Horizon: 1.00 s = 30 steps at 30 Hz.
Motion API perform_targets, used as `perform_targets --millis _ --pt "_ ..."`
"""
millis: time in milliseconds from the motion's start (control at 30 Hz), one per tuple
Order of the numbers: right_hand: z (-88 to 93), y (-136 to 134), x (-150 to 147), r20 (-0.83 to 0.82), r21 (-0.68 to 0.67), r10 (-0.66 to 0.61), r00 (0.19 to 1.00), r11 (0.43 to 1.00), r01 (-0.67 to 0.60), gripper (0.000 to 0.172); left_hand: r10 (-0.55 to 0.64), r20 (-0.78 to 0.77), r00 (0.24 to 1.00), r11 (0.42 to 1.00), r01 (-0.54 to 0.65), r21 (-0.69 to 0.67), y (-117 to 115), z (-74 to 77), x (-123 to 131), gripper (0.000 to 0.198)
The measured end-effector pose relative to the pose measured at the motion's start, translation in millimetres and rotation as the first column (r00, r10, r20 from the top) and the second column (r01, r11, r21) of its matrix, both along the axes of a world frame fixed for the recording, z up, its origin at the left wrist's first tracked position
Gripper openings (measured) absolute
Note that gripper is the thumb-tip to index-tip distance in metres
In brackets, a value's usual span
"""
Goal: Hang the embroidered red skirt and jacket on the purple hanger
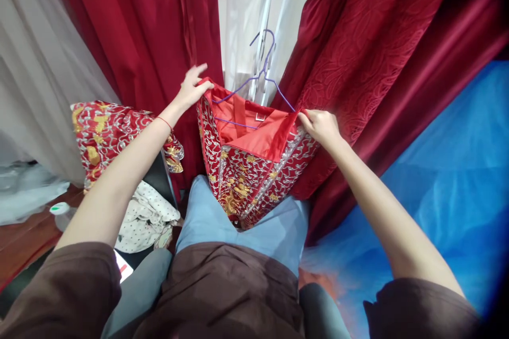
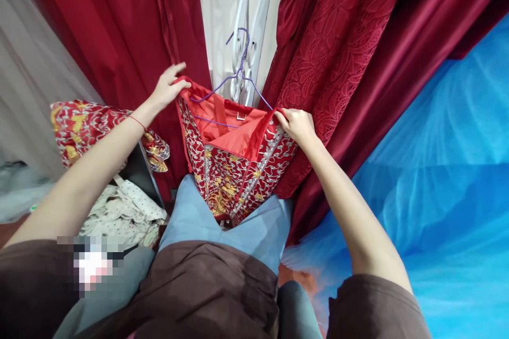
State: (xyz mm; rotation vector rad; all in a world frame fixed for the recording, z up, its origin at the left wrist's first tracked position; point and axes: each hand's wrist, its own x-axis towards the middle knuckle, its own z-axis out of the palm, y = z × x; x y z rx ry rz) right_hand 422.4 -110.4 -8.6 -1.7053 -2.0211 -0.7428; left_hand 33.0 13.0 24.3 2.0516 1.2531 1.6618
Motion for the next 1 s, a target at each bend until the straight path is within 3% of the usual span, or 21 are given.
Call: perform_targets --millis 100,167,267,433,600,700,833,1000 --pt "-4.5 -1.0 -1.0 -0.015 0.021 -0.009 1.000 1.000 0.010 0.047 -0.143 0.079 0.987 0.969 0.156 -0.193 2.2 -12.8 -2.6 0.020" --pt "-6.5 -1.3 -2.1 -0.021 0.037 -0.012 1.000 0.999 0.013 0.045 -0.169 0.103 0.980 0.952 0.189 -0.240 3.0 -19.0 0.0 0.027" --pt "-7.9 -0.7 -4.6 -0.008 0.065 0.040 0.999 0.997 -0.040 0.043 -0.204 0.074 0.976 0.955 0.215 -0.202 2.6 -22.1 7.8 0.038" --pt "-4.7 1.1 -22.8 0.056 0.055 0.172 0.983 0.983 -0.175 0.054 -0.210 0.029 0.977 0.969 0.212 -0.126 -2.6 -24.6 20.2 0.052" --pt "10.9 14.9 -71.7 0.121 0.089 0.298 0.947 0.947 -0.309 0.031 -0.230 0.048 0.972 0.963 0.235 -0.134 -12.6 -31.6 30.7 0.050" --pt "20.2 31.1 -104.1 0.146 0.095 0.338 0.930 0.931 -0.353 0.026 -0.271 -0.016 0.962 0.957 0.268 -0.116 -20.6 -31.8 34.9 0.048" --pt "23.6 44.3 -123.9 0.102 0.106 0.330 0.938 0.934 -0.340 0.025 -0.189 -0.223 0.956 0.982 0.187 -0.032 -35.8 -27.3 35.2 0.042" --pt "24.1 38.9 -117.7 -0.018 0.192 0.364 0.931 0.915 -0.354 0.026 -0.068 -0.360 0.930 0.997 0.071 -0.004 -52.8 -24.8 45.5 0.054"
